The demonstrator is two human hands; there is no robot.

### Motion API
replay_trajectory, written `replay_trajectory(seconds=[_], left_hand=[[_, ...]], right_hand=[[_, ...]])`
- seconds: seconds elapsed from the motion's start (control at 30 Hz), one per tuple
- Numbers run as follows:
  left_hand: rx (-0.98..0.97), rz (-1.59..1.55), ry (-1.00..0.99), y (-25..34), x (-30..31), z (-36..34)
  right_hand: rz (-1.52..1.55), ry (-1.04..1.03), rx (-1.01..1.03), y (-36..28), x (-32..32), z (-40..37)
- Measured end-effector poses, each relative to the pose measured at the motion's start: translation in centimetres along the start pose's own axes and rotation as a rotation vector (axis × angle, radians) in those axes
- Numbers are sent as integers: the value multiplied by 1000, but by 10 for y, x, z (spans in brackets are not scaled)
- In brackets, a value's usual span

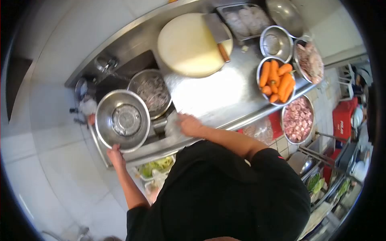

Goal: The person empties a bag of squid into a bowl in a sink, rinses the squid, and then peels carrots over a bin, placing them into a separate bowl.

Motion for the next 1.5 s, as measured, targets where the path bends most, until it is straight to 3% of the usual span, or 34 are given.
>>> replay_trajectory(seconds=[0.03,0.13,0.23,0.43,0.5,0.57,0.63,0.67,0.73,0.8,0.87,0.9,0.97,1.0,1.07,1.17,1.23,1.43,1.5], left_hand=[[15,-37,-43,1,-14,-7],[29,-19,-206,9,-72,-17],[49,38,-370,3,-141,-19],[-13,357,-902,-17,-307,-66],[-54,333,-1034,-25,-352,-102],[-133,388,-1148,-35,-387,-131],[-155,624,-1284,-40,-420,-136],[-493,776,-1075,-5,-435,-127],[-604,676,-879,92,-448,-139],[-918,668,-772,130,-485,-117],[-1134,913,-626,138,-521,-101],[-1233,1042,-553,136,-533,-96],[-1259,1135,-559,119,-544,-87],[-1270,1179,-569,112,-549,-87],[-1253,1208,-577,111,-543,-96],[-1198,1219,-575,109,-525,-113],[-1160,1197,-569,96,-512,-124],[-1061,1125,-611,75,-492,-156],[-1286,1020,-800,69,-512,-168]], right_hand=[[121,-131,5,-9,5,1],[313,-34,-9,-8,36,-8],[493,112,-142,51,30,-25],[1456,574,-743,183,30,-161],[1640,732,-753,189,49,-206],[1671,760,-750,187,68,-239],[1323,776,-908,203,67,-269],[1263,810,-897,208,68,-276],[1176,901,-869,218,62,-288],[1081,991,-890,229,57,-301],[955,1032,-1028,224,71,-311],[691,1087,-995,215,103,-313],[166,1161,-918,178,159,-321],[345,1201,-876,166,188,-313],[280,1149,-704,163,221,-276],[341,1047,-465,177,263,-162],[151,1046,-342,198,258,-106],[52,678,-659,239,254,-43],[160,673,-696,244,262,-45]])
Point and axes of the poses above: each hand's wrist, its own z-axis towards the middle knuckle, its own x-axis out of the back of the hand, y = z × x, the point moved 9 cm from there along z, towards the middle knuckle, and after that the axes turned 1 degree about -y, right-handed, at the moved point
